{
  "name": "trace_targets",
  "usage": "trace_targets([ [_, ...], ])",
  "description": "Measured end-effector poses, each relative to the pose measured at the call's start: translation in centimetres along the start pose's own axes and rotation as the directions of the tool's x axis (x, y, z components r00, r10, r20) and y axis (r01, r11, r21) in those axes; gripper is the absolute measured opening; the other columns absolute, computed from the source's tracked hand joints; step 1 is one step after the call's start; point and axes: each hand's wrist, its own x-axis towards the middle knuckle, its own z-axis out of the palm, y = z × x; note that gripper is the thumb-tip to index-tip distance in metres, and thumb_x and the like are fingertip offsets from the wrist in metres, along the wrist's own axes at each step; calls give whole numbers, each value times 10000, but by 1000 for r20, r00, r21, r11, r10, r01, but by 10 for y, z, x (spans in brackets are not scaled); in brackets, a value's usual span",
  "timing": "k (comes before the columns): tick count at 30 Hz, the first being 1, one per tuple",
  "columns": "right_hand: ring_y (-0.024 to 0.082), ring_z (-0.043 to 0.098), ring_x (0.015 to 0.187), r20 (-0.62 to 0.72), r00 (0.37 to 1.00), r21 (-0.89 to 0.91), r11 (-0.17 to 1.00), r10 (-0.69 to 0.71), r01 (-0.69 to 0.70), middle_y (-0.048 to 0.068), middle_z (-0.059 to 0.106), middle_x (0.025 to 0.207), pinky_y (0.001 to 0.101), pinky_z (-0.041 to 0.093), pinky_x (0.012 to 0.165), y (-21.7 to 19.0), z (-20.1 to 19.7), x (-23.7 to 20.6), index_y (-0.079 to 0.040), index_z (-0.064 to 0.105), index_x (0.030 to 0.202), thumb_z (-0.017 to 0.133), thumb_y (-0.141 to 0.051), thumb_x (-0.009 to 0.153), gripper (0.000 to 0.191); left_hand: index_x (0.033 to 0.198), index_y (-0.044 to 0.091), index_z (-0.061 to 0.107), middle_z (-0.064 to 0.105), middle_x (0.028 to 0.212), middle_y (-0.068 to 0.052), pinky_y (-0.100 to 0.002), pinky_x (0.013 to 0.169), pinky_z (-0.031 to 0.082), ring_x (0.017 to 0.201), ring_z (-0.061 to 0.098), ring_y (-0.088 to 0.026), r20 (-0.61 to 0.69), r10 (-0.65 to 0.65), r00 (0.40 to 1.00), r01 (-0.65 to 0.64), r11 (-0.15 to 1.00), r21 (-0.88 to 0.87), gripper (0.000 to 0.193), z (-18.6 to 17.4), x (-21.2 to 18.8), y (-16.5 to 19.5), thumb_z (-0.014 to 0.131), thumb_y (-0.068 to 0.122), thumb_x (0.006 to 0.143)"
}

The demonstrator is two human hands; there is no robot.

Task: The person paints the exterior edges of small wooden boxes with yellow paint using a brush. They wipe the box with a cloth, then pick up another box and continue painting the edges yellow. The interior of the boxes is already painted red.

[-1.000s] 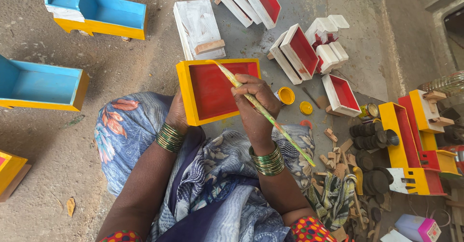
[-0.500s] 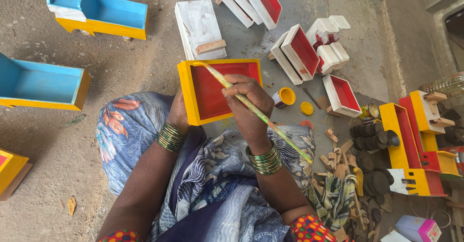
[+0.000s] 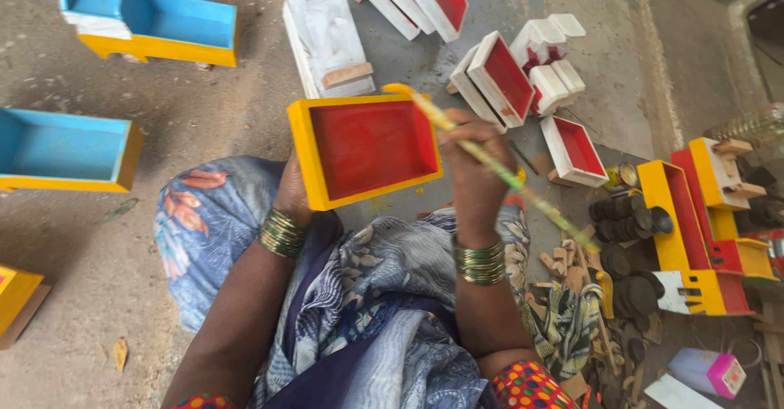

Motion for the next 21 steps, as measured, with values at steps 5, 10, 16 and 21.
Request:
trace_targets([
  [5,149,718,821,-319,903,303,933,289,-192,75,734,976,306,640,731,66,-69,26,-84,627,1019,825,-41,919,226,1480,30,484,602,1426,-176,-477,1071,554,1265,637,-317,-18,88,996,-84,982,171,497,-2,-7,7,476,338,1090],
  [10,135,648,637,-280,718,733,625,638,-269,60,688,791,265,552,575,179,-153,26,-82,701,1051,838,-268,885,285,1488,92,478,630,1430,-111,-454,1056,588,1267,669,-277,-82,335,939,-302,913,274,441,-22,-16,21,432,364,1143],
  [16,149,653,611,-352,341,898,418,872,-141,61,715,786,284,559,527,250,-192,-18,-101,666,1004,794,-213,923,188,1460,45,518,621,1372,-130,-450,1006,598,1188,653,-306,-17,141,990,-142,981,-130,477,-24,-22,47,449,454,1224],
  [21,164,580,528,-274,50,910,276,960,-309,53,591,671,296,497,460,263,-175,-27,-95,646,998,655,-375,963,282,1515,-1,507,607,1409,-204,-563,1098,558,1238,630,-388,-349,189,918,-266,945,-190,558,8,-23,55,411,406,1144],
])
